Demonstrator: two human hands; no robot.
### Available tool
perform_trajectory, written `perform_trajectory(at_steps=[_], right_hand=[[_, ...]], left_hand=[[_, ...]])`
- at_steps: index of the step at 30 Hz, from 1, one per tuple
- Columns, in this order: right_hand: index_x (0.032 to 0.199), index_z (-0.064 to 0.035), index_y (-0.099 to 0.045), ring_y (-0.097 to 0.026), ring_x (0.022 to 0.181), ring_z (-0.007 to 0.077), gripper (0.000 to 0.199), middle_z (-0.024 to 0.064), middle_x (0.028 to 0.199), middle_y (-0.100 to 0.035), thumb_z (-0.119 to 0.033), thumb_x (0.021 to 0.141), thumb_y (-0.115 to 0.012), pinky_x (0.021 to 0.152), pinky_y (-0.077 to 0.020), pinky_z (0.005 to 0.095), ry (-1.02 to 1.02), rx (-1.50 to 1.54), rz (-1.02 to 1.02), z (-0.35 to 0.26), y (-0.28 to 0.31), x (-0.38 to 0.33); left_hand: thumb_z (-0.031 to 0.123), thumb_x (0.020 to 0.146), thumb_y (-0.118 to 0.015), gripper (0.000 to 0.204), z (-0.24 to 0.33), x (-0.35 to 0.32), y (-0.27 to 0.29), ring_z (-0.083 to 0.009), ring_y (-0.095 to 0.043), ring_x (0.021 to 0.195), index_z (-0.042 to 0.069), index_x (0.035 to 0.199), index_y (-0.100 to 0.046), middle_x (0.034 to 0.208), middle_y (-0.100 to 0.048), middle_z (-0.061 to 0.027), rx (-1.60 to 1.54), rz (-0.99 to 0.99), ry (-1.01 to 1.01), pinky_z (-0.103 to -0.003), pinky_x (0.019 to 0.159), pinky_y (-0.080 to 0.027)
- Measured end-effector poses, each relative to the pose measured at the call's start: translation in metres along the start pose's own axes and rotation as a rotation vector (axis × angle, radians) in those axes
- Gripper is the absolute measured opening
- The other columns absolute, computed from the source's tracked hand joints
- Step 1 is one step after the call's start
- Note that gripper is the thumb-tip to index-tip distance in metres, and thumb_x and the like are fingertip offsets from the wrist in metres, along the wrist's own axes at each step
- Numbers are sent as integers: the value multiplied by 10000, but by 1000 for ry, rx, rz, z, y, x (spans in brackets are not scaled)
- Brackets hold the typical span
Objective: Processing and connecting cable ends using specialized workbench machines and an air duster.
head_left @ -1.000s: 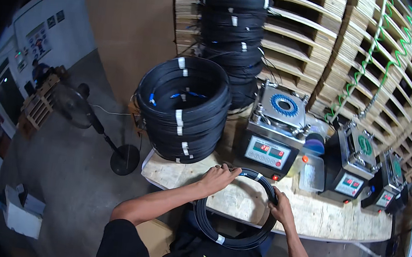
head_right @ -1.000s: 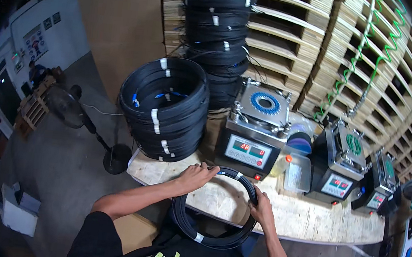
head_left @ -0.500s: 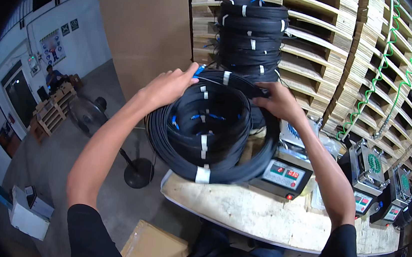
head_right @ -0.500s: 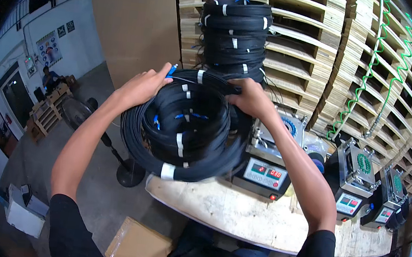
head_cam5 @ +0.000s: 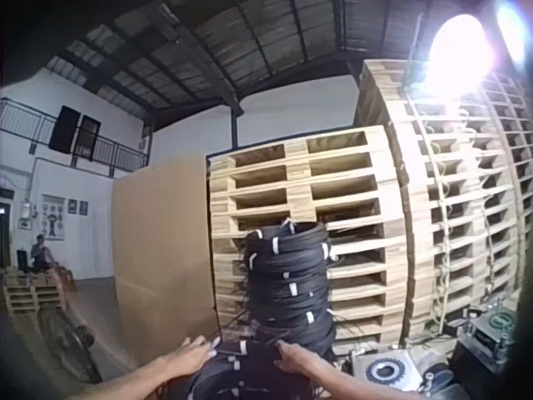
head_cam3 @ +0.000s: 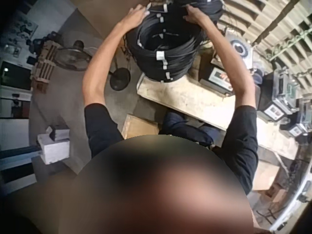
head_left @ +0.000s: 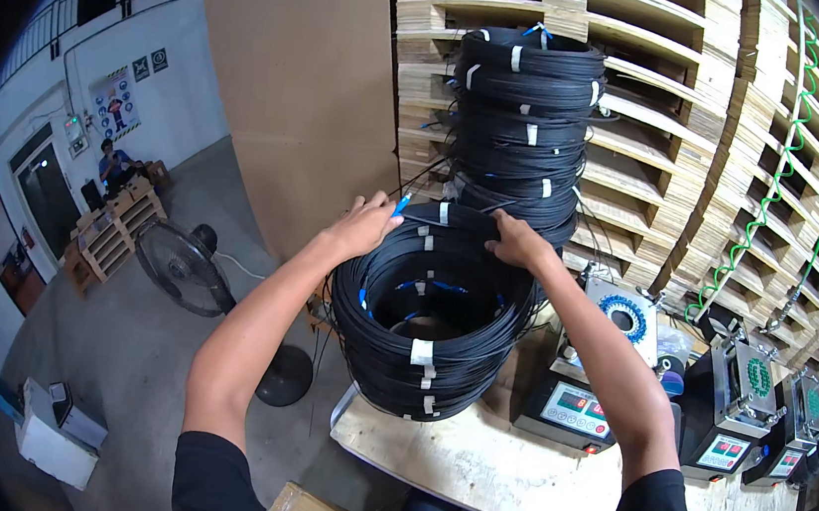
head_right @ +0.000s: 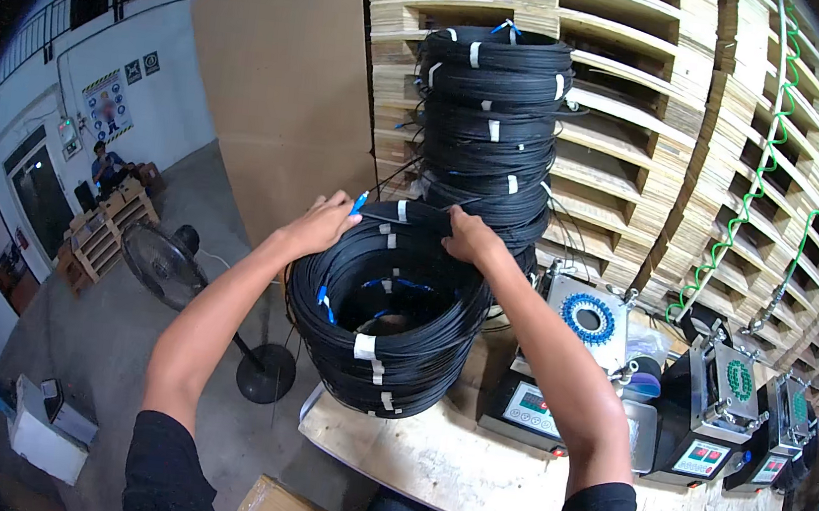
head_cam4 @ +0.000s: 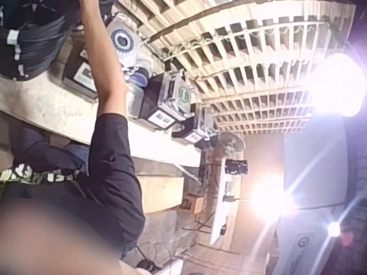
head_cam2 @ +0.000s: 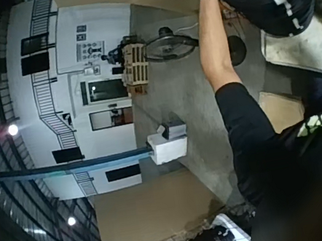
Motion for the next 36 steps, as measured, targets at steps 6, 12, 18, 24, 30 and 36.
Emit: perform_trajectory(at_steps=[6, 12, 18, 24, 30, 36], right_hand=[[1461, -2, -379, -587, 1197, 424, 882, 273, 1255, -622, -305, 764, -828, 1032, -474, 449, -50, -78, -59, -10, 5, -1], [1426, -7, -446, -583, 1214, 399, 835, 246, 1259, -629, -287, 747, -843, 1025, -489, 442, 72, -139, 34, 0, -12, 18], [1401, -5, -474, -597, 1192, 398, 755, 237, 1244, -638, -281, 789, -819, 1001, -505, 434, 14, -55, 29, -16, -3, 8], [1347, -9, -534, -613, 1164, 402, 625, 240, 1205, -654, -268, 835, -783, 975, -516, 452, 10, -40, 72, -13, 1, 3], [1303, -33, -582, -615, 1164, 393, 562, 231, 1193, -663, -295, 844, -774, 957, -524, 454, -1, -99, 53, 1, 0, 26], [1293, -11, -590, -600, 1193, 389, 646, 231, 1224, -651, -326, 781, -827, 981, -518, 444, -54, -143, 2, -12, -5, 34]], left_hand=[[336, 1056, -456, 392, 16, 11, -1, -528, -597, 1029, -32, 1189, -479, 1046, -623, -349, -81, -151, 175, -579, 910, -472], [369, 999, -564, 480, 17, 17, 5, -497, -652, 976, -62, 1195, -480, 999, -672, -307, 54, -210, 135, -563, 837, -536], [368, 906, -693, 526, 16, 25, 6, -454, -675, 985, -69, 1149, -530, 1028, -688, -273, 207, -207, 31, -536, 833, -559], [250, 805, -821, 617, 22, 37, 6, -396, -673, 1068, -70, 1252, -541, 1119, -693, -221, 260, -340, 50, -492, 896, -559], [217, 820, -801, 545, 3, 54, 9, -414, -637, 1121, -68, 1232, -585, 1153, -666, -282, 37, -456, 56, -461, 929, -543], [217, 772, -809, 410, -30, 49, -3, -418, -658, 1047, -24, 1073, -672, 1103, -687, -260, -90, -414, 149, -471, 895, -536]])
Point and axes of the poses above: each hand's wrist, its own x-axis towards the middle knuckle, its own y-axis out of the back of the hand, z = x × y, the point moved 5 cm from there along x, towards the middle knuckle
